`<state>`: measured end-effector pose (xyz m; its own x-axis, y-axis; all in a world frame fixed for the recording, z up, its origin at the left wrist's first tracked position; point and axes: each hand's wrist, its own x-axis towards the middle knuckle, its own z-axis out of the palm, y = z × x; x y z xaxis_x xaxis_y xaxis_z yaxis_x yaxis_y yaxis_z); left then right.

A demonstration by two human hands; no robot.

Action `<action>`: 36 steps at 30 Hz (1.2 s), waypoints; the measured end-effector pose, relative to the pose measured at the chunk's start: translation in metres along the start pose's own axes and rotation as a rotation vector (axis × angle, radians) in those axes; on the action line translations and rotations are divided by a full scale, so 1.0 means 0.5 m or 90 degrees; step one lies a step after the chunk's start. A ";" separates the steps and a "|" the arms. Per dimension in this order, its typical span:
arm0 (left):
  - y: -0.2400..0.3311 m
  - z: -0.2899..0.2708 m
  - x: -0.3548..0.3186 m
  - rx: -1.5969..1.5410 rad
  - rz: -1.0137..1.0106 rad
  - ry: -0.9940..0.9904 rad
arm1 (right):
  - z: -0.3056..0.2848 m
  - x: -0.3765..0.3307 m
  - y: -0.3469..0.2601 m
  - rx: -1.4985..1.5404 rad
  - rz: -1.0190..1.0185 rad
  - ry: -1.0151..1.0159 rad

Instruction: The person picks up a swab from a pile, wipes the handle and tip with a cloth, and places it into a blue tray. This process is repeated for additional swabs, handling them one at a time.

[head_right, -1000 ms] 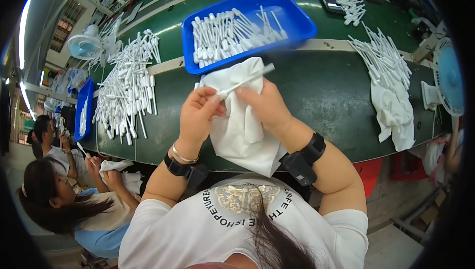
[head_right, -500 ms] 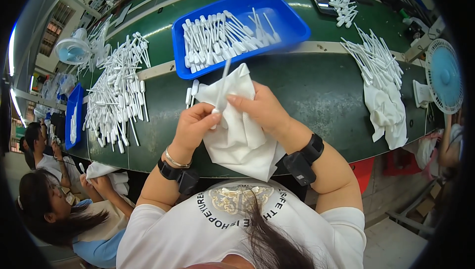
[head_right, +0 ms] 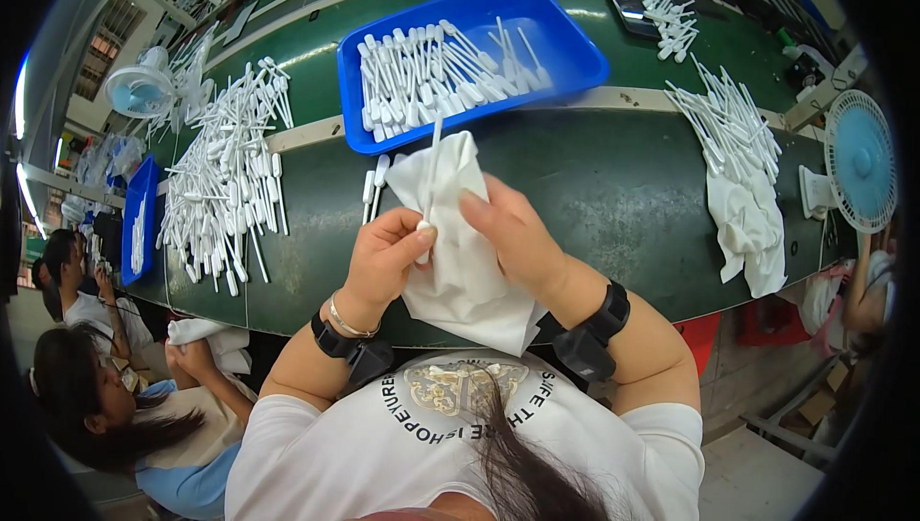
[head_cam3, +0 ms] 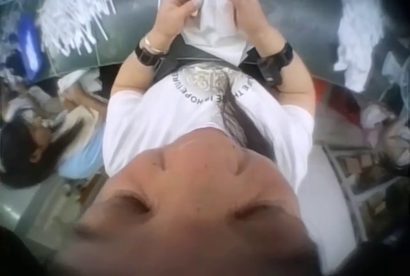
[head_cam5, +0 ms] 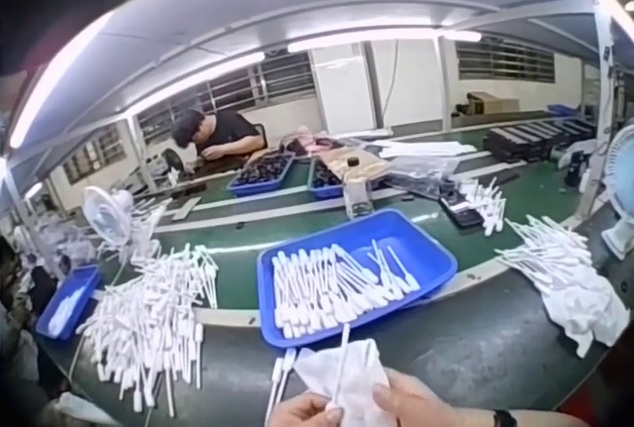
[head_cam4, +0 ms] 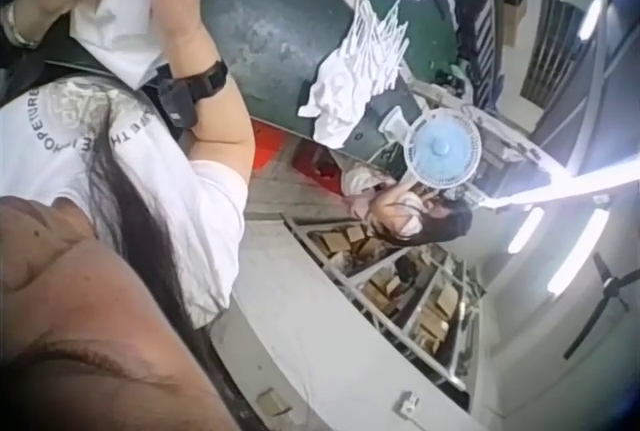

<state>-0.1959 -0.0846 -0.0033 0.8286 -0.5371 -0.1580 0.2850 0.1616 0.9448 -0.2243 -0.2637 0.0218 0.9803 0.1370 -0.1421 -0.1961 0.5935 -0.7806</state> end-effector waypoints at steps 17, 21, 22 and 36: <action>-0.014 0.040 -0.002 0.467 0.280 0.055 | -0.039 0.032 0.004 -0.206 -0.128 0.103; -0.016 0.026 0.007 0.172 0.057 0.028 | -0.065 0.047 0.008 -0.103 -0.096 0.126; -0.016 0.022 0.008 0.058 -0.040 0.016 | -0.069 0.049 0.013 -0.106 -0.079 0.117; -0.016 -0.021 0.027 -0.405 -0.270 -0.298 | -0.033 0.028 -0.012 -0.062 -0.134 0.082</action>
<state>-0.1818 -0.0846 -0.0162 0.3512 -0.9164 -0.1922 0.8509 0.2267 0.4739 -0.2090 -0.2784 0.0143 0.9954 -0.0866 -0.0420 0.0090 0.5181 -0.8553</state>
